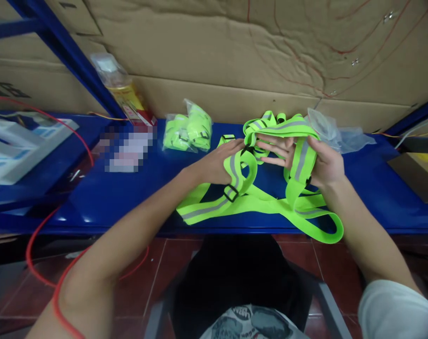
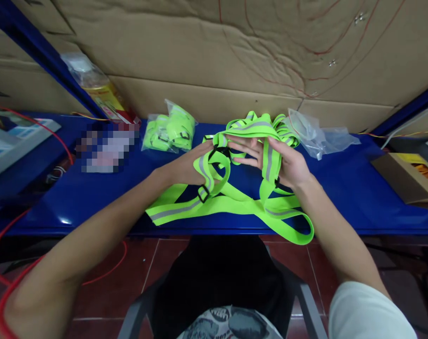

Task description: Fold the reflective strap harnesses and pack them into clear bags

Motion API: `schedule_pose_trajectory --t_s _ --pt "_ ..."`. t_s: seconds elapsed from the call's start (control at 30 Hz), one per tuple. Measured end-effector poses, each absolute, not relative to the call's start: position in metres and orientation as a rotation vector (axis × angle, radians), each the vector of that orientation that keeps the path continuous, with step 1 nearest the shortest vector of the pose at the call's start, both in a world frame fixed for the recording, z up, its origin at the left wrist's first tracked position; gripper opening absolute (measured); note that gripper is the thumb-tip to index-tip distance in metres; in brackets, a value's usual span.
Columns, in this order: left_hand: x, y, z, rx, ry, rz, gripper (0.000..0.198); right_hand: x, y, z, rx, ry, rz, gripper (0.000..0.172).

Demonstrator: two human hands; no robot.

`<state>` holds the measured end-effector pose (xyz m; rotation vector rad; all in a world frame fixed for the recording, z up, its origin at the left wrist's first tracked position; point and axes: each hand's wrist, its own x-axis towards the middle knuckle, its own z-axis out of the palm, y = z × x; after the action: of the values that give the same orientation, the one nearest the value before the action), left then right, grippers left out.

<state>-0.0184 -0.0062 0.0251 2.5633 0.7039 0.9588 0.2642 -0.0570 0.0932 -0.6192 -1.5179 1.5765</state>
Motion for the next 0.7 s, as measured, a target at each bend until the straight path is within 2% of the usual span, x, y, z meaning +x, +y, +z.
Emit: schedule_pose_trajectory --t_s 0.03,0.13,0.17,0.27,0.37,0.53,0.6,0.7 --pt "-0.016 -0.008 0.022 2.558 0.711 0.973 0.091 0.261 -0.058 0.093 -0.6 -1.528 1.585 0.031" --pt "-0.013 -0.009 0.024 2.499 0.721 1.103 0.05 0.26 -0.057 0.094 -0.631 -1.534 1.557 0.036" --pt "-0.014 -0.007 0.027 2.48 0.708 1.166 0.044 0.262 -0.056 0.095 -0.662 -1.519 1.534 0.04" --pt "-0.02 0.0 0.038 2.413 0.715 1.417 0.049 0.278 -0.051 0.098 -0.726 -1.524 1.482 0.047" --pt "-0.028 0.002 0.049 2.367 0.964 1.656 0.052 0.3 -0.049 0.1 -0.725 -1.61 1.454 0.057" --pt "-0.032 -0.015 0.061 2.463 1.264 1.713 0.05 0.307 -0.05 0.102 -0.71 -1.93 1.689 0.097" --pt "-0.031 -0.023 0.064 2.565 1.19 1.695 0.043 0.297 -0.05 0.101 -0.751 -1.974 1.778 0.1" --pt "-0.03 -0.03 0.067 2.69 1.053 1.593 0.033 0.279 -0.05 0.094 -0.859 -1.904 1.774 0.087"
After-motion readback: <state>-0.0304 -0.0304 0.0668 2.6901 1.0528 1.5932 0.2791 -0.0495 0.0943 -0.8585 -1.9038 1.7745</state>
